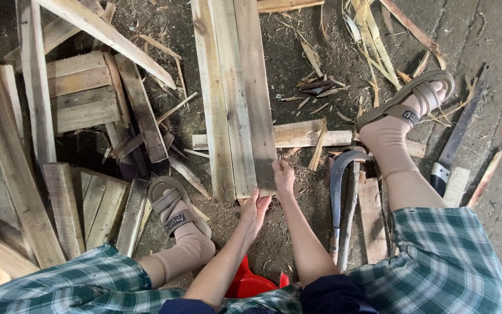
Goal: The person sits on the ground and hammers nails into a wooden plank. They retrieve nails from a small bowl, position them on the wood, and strike them with a hammer to secure the plank.
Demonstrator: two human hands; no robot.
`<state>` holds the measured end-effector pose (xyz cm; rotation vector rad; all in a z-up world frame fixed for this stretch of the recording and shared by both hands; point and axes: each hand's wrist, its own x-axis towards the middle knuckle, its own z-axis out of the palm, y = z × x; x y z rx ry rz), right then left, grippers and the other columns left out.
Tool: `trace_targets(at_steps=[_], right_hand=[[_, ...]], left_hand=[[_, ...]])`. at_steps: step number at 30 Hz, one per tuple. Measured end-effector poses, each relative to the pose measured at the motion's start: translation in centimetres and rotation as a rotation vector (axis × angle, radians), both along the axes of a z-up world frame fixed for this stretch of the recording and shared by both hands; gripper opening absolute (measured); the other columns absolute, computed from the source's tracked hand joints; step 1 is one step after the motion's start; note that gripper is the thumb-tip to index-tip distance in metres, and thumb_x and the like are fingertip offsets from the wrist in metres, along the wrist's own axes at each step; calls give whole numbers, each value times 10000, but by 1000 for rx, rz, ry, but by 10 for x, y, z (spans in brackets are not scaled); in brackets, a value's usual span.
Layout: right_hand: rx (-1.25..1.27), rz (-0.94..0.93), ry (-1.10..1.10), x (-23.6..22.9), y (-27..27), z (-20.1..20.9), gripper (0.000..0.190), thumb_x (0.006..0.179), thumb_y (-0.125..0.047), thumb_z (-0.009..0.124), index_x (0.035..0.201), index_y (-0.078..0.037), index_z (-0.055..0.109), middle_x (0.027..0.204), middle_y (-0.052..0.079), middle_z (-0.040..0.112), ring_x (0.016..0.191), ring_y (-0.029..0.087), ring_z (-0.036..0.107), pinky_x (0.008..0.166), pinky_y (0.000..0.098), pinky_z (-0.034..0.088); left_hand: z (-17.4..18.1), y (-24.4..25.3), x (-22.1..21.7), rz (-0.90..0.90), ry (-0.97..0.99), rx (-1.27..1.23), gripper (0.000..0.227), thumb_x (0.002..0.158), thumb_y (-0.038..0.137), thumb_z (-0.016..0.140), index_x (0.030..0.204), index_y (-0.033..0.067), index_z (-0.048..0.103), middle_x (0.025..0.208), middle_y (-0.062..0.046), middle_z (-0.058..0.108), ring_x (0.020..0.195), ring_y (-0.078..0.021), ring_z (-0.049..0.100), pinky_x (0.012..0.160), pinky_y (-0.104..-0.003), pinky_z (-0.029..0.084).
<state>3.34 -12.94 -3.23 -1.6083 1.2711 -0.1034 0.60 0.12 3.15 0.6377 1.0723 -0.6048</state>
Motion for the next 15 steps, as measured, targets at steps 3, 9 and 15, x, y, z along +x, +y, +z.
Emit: trace_targets(at_steps=[3,9,15], right_hand=[[-102,59,59,3,-1,-25,185,942,-413,664,936,-275,786,797,63,732,849,347,704,759,441,512],[-141,23,89,8,2,-14,150,929,-403,675,885,-296,770,750,26,719,824,326,713,749,428,520],[-142,56,159,8,-4,-26,181,929,-423,655,926,-278,764,857,74,754,964,398,714,852,472,539]], left_hand=[[-5,1,-1,-9,10,13,467,843,205,864,1014,-21,492,908,-247,712,802,-385,765,844,-514,654],[-2,-4,-1,-59,30,106,477,837,159,867,1030,-14,467,871,-200,688,759,-369,762,835,-492,660],[-15,-3,-2,-73,-23,107,449,840,123,865,1020,-12,476,849,-200,690,726,-376,763,810,-514,661]])
